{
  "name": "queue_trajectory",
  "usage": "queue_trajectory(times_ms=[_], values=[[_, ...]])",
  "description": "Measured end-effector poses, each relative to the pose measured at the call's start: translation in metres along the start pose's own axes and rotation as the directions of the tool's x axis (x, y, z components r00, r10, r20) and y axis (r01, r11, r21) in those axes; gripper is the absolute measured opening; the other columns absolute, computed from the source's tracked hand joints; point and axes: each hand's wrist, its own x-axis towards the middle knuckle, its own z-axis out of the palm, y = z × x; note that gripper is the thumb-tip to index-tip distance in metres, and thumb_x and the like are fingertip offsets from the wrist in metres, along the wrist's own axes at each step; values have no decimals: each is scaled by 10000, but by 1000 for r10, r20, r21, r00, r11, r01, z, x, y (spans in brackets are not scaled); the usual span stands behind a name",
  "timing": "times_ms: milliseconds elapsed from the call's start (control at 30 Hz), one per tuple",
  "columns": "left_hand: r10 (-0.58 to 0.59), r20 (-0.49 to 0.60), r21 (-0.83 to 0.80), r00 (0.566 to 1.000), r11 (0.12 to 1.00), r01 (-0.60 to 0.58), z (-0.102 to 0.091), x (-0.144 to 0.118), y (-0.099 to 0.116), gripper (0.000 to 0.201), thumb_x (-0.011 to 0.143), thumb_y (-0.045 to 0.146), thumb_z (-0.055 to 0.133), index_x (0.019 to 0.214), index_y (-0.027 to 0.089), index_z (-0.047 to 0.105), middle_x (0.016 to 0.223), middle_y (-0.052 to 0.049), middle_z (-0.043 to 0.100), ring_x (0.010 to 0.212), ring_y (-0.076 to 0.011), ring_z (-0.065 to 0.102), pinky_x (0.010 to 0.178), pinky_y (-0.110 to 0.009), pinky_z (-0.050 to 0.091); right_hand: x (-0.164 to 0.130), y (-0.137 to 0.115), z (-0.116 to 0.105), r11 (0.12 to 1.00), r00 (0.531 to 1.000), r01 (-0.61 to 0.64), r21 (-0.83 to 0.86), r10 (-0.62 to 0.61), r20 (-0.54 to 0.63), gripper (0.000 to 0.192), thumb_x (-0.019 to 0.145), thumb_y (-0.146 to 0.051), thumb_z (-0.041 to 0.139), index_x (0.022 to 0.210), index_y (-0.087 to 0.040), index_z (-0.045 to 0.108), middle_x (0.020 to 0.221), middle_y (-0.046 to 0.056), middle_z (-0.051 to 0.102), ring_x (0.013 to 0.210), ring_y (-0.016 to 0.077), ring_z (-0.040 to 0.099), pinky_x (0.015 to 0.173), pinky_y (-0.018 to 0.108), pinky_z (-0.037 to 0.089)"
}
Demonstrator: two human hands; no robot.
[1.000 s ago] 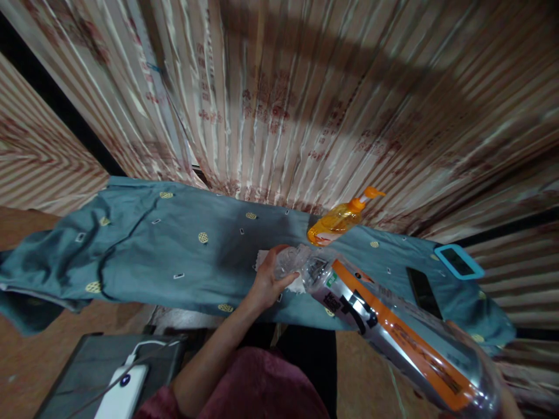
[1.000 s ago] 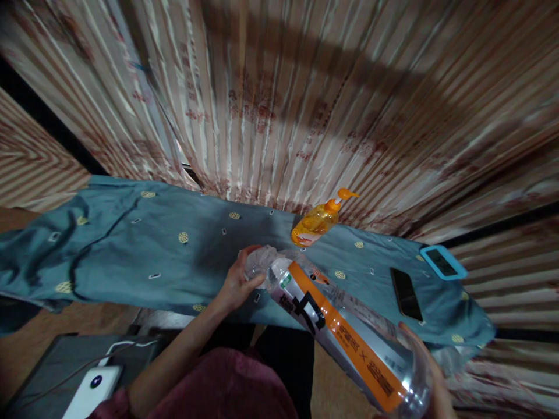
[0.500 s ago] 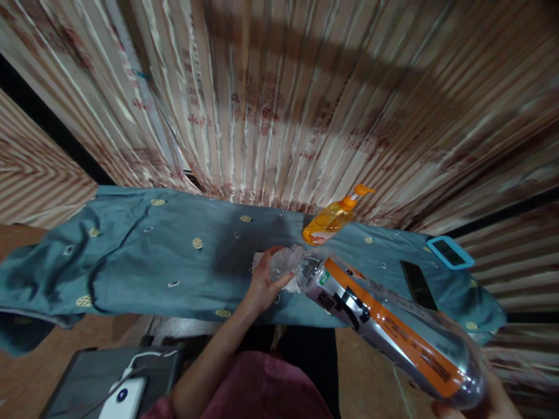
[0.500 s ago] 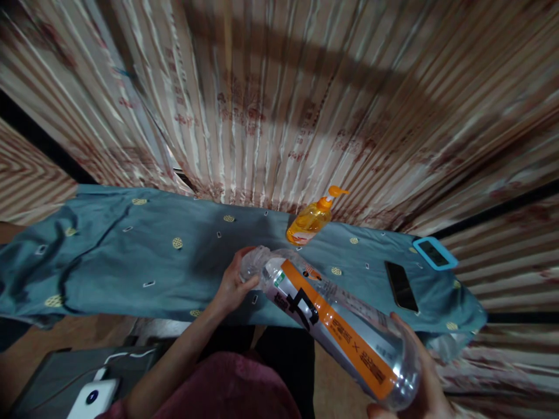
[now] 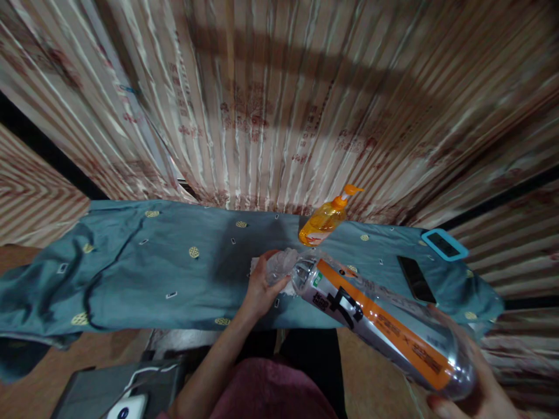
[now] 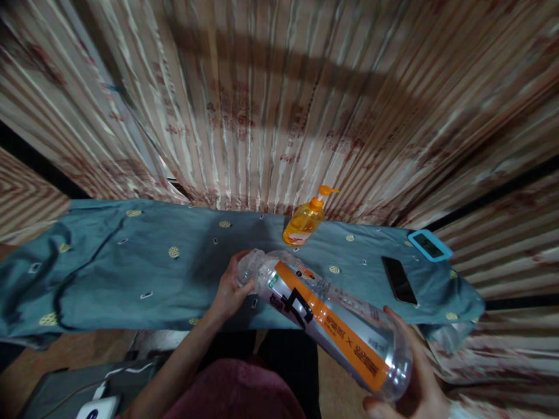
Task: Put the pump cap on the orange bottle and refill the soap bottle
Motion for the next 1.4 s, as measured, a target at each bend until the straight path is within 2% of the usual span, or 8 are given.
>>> queue_trajectory(times_ms=[333, 667, 867, 1000, 1100, 1200, 1300, 1400], values=[[-22, 5, -5, 1000, 1000, 23, -2, 1, -1, 607, 838, 355, 854, 1372, 210, 605, 1367, -131, 757, 1262, -314, 742, 1132, -501, 584, -7, 1, 9, 975, 990, -140, 170, 137, 24, 974, 802, -501, 935, 1658, -302, 516, 1595, 69, 653, 1458, 285, 640, 1095, 244, 556], [7, 5, 0, 1000, 1000, -7, -2, 1, -3, 608, 846, 355, 846, 1381, 208, 600, 1382, -140, 752, 1285, -321, 738, 1152, -507, 573, -8, -9, 15, 962, 983, -176, 209, 185, -22, 922, 827, -620, 887, 1616, -261, 575, 1575, 94, 665, 1468, 313, 633, 1101, 275, 565], [-23, 3, 2, 1000, 1000, 23, -1, 0, 1, 603, 830, 338, 843, 1373, 207, 616, 1389, -142, 759, 1302, -331, 731, 1168, -520, 561, -7, -8, 15, 953, 966, -224, 204, 245, -81, 1113, 742, -811, 865, 1634, -230, 541, 1657, 151, 576, 1511, 444, 565, 1183, 439, 534], [-1, -21, 17, 1000, 1000, 2, -1, 0, -3, 615, 819, 349, 852, 1371, 215, 619, 1397, -137, 758, 1306, -326, 730, 1168, -508, 560, -5, -21, 14, 942, 979, -202, 269, 202, 30, 1119, 693, -806, 904, 1605, -246, 578, 1556, 121, 676, 1440, 385, 648, 1100, 346, 583], [5, -31, 28, 999, 1000, -4, -1, 1, -7, 625, 816, 358, 849, 1380, 223, 615, 1389, -127, 761, 1284, -317, 739, 1147, -500, 572, -3, -60, 25, 878, 932, -295, 377, 352, -91, 1011, 774, -788, 851, 1605, -285, 570, 1647, 61, 603, 1573, 324, 518, 1249, 302, 439], [14, -21, 26, 1000, 1000, -13, -1, 1, -8, 614, 820, 353, 833, 1379, 223, 615, 1375, -120, 763, 1265, -309, 748, 1128, -492, 586, -4, -89, 34, 866, 919, -334, 372, 387, -75, 888, 895, -712, 746, 1651, -303, 524, 1712, 36, 530, 1617, 327, 454, 1300, 362, 387], [23, -12, 14, 1000, 1000, -23, -1, 1, -6, 602, 827, 342, 825, 1379, 224, 616, 1364, -113, 767, 1245, -298, 759, 1103, -471, 606, -4, -87, 35, 863, 914, -341, 373, 396, -82, 834, 918, -666, 740, 1651, -324, 533, 1708, 24, 534, 1616, 322, 453, 1298, 371, 379], [19, -19, 22, 1000, 1000, -19, -1, 1, -5, 620, 807, 327, 845, 1377, 225, 622, 1358, -110, 771, 1241, -303, 760, 1099, -473, 611, -3, -71, 34, 866, 922, -287, 410, 366, -127, 802, 837, -695, 831, 1563, -422, 627, 1650, -79, 596, 1586, 221, 489, 1224, 223, 398]])
